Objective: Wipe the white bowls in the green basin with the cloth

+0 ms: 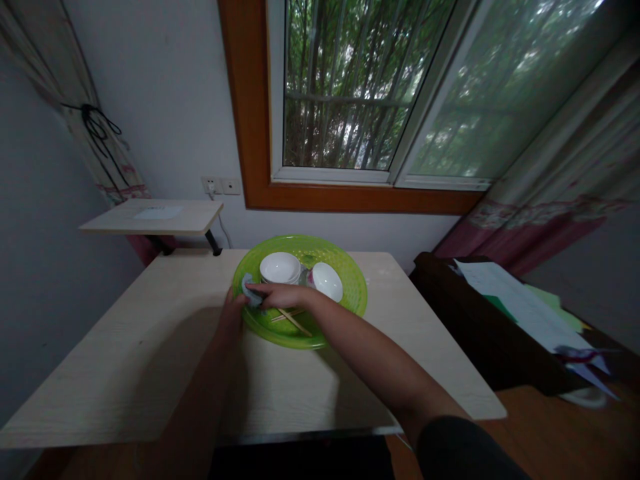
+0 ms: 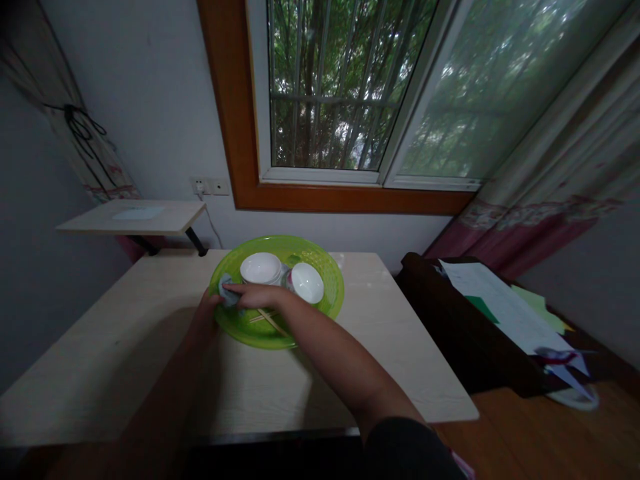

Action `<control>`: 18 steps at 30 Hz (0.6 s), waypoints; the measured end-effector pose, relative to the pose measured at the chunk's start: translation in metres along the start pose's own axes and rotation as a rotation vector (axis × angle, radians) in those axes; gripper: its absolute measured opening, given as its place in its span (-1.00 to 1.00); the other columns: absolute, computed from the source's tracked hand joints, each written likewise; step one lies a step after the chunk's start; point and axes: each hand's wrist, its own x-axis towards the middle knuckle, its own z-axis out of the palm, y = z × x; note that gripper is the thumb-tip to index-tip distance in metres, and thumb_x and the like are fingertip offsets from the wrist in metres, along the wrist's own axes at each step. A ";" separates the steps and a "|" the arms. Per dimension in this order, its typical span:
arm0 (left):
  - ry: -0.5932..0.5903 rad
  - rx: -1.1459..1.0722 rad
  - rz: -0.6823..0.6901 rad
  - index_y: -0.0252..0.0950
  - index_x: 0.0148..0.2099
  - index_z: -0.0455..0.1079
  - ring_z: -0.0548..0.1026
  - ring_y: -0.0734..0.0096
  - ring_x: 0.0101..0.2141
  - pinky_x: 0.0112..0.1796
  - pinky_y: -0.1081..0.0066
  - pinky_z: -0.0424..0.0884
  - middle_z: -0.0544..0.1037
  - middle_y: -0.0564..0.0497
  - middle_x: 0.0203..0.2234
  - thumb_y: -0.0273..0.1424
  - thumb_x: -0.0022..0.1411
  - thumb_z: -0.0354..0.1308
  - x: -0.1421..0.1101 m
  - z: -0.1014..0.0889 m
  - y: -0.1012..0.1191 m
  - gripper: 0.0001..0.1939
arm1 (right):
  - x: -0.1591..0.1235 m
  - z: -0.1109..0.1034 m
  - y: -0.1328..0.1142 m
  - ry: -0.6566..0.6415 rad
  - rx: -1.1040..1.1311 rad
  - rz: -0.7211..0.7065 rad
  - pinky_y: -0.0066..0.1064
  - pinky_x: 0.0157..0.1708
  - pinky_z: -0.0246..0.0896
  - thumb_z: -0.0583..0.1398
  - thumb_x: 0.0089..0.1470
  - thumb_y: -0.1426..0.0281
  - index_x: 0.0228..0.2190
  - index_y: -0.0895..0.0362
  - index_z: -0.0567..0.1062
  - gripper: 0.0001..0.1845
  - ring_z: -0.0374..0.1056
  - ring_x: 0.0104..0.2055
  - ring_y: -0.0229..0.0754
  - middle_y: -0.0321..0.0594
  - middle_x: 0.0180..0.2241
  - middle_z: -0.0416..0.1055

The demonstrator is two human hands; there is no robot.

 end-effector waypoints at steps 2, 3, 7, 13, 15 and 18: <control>0.024 0.008 0.018 -0.31 0.16 0.34 0.59 -0.06 -0.08 -0.14 0.20 0.57 0.64 -0.16 -0.14 -0.38 -0.13 0.29 -0.002 0.003 0.002 -0.28 | -0.003 -0.001 -0.001 -0.034 -0.028 0.009 -0.24 0.32 0.05 0.28 -0.07 0.58 0.33 0.08 0.23 -0.07 0.19 0.34 0.00 -0.14 0.34 0.22; 0.034 0.013 0.018 -0.31 0.16 0.34 0.59 -0.05 -0.09 -0.15 0.19 0.57 0.64 -0.16 -0.14 -0.38 -0.13 0.28 -0.003 0.005 0.003 -0.29 | -0.004 -0.001 -0.002 -0.053 -0.047 0.001 -0.27 0.29 0.08 0.29 -0.06 0.56 0.31 0.10 0.27 -0.11 0.22 0.31 0.00 -0.14 0.31 0.27; 0.057 0.041 -0.006 -0.29 0.16 0.33 0.58 -0.06 -0.09 -0.14 0.14 0.55 0.64 -0.15 -0.13 -0.35 -0.15 0.29 -0.004 0.006 0.003 -0.26 | -0.009 0.001 -0.009 -0.075 -0.207 -0.048 -0.30 0.15 0.25 0.24 0.06 0.50 0.15 0.17 0.48 -0.42 0.42 0.13 -0.01 -0.11 0.12 0.49; 0.087 0.110 0.002 -0.37 0.17 0.32 0.53 -0.20 -0.01 -0.04 0.07 0.47 0.61 -0.24 -0.06 -0.29 -0.17 0.36 0.001 0.007 0.002 -0.20 | -0.008 -0.006 -0.026 0.167 -0.336 -0.029 -0.36 0.10 0.29 0.08 0.18 0.55 0.08 0.07 0.56 -0.50 0.48 0.05 -0.11 -0.21 0.08 0.53; 0.051 0.118 0.020 -0.39 0.23 0.29 0.52 -0.23 0.00 -0.04 0.07 0.47 0.58 -0.29 -0.01 -0.25 -0.18 0.37 0.000 0.008 0.004 -0.11 | -0.007 -0.015 -0.031 0.297 -0.320 -0.068 -0.39 0.18 0.21 0.03 0.24 0.54 0.16 0.06 0.49 -0.47 0.41 0.15 -0.17 -0.24 0.18 0.44; 0.000 0.184 0.014 -0.34 0.33 0.19 0.53 -0.16 0.00 -0.07 0.07 0.50 0.55 -0.27 0.06 -0.18 -0.12 0.32 -0.006 0.010 0.007 -0.04 | -0.008 -0.031 -0.035 0.473 -0.388 -0.103 -0.40 0.26 0.11 -0.03 0.29 0.51 0.26 0.10 0.37 -0.44 0.28 0.27 -0.22 -0.24 0.28 0.31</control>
